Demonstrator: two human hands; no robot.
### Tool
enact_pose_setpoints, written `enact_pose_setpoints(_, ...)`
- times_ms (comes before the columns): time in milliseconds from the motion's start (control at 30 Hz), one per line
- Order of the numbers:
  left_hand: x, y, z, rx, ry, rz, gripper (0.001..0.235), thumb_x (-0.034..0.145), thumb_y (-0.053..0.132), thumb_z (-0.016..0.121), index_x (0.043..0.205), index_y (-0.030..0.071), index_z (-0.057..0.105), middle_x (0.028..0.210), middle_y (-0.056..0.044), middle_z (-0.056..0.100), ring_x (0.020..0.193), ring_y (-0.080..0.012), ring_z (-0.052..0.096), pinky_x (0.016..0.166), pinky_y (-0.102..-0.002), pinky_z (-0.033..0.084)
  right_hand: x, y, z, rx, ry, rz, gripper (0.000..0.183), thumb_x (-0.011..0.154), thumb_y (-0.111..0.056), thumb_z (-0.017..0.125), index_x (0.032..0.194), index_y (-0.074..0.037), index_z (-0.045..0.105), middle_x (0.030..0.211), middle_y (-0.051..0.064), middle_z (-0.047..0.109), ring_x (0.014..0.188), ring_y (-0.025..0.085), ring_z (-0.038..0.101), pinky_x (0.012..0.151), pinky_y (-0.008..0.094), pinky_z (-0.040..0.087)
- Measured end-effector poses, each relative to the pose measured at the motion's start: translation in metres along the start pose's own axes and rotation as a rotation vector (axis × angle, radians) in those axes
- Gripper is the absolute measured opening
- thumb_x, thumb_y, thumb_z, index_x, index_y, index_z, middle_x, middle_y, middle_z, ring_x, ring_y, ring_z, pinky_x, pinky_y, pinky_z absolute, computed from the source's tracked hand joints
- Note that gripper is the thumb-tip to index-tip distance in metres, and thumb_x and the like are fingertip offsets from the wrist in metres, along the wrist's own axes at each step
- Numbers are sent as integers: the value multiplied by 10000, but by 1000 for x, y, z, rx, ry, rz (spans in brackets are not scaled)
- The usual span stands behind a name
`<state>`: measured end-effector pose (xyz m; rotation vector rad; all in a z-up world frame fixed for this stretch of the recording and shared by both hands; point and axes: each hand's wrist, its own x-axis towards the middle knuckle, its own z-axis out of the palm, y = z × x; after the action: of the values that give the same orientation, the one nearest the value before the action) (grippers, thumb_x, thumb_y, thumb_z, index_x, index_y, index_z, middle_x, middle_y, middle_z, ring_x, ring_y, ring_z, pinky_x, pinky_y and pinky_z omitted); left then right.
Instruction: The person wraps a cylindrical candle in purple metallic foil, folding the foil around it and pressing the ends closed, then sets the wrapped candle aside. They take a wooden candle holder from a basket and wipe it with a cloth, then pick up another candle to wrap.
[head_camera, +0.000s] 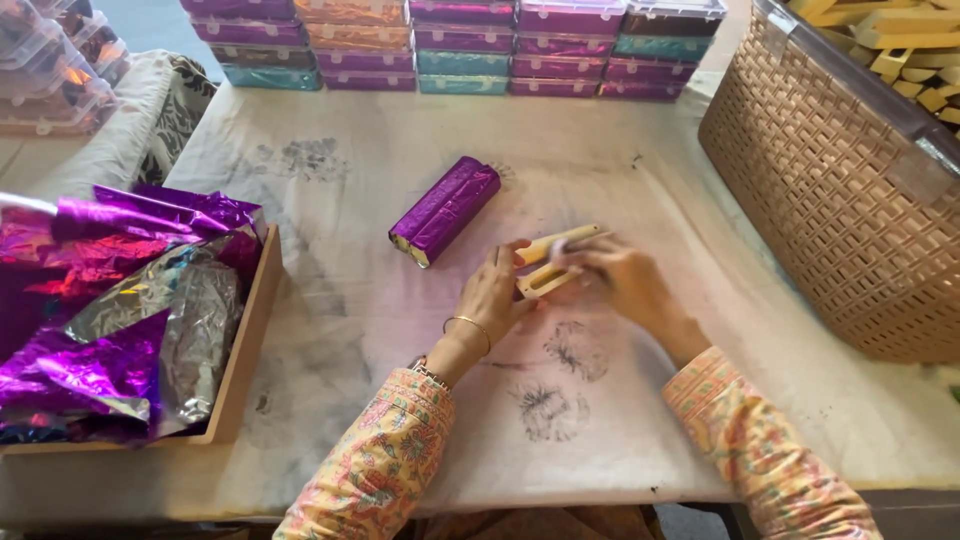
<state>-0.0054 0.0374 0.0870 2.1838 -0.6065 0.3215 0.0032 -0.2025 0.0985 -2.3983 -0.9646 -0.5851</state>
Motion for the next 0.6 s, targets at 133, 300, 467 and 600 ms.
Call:
enact_pose_setpoints(133, 0, -3, 5, -1, 0, -3, 798, 689, 148, 891, 1366, 106, 470, 1199, -120, 625, 1045, -317, 659, 891, -422, 527, -2, -7, -9, -131, 47, 111, 338, 820, -77, 753, 1141, -177, 788, 1220, 50, 742, 1073, 274, 711, 937, 389, 582)
enact_pose_setpoints(300, 0, -28, 24, 37, 67, 74, 666, 832, 126, 849, 1393, 110, 493, 1240, -121, 631, 1099, -322, 651, 929, -414, 531, 9, -46, 12, -123, 6, 20, 334, 781, -139, 788, 1113, -170, 790, 1187, 52, 732, 1069, 281, 690, 937, 404, 564)
enact_pose_setpoints(467, 0, -8, 8, 29, 37, 37, 786, 697, 163, 896, 1363, 96, 483, 1179, -137, 618, 1077, -335, 634, 906, -431, 520, 4, -7, -7, -96, 37, 26, 302, 778, -118, 776, 1080, -124, 782, 1277, 72, 717, 1122, 301, 664, 966, 404, 545)
enact_pose_setpoints(600, 0, -5, 6, 10, 17, 18, 806, 695, 174, 900, 1375, 100, 474, 1143, -119, 631, 1062, -325, 643, 910, -429, 519, -2, -4, 0, -236, 51, 112, 293, 818, -75, 764, 1106, -120, 786, 1289, 65, 727, 1117, 303, 673, 964, 410, 545)
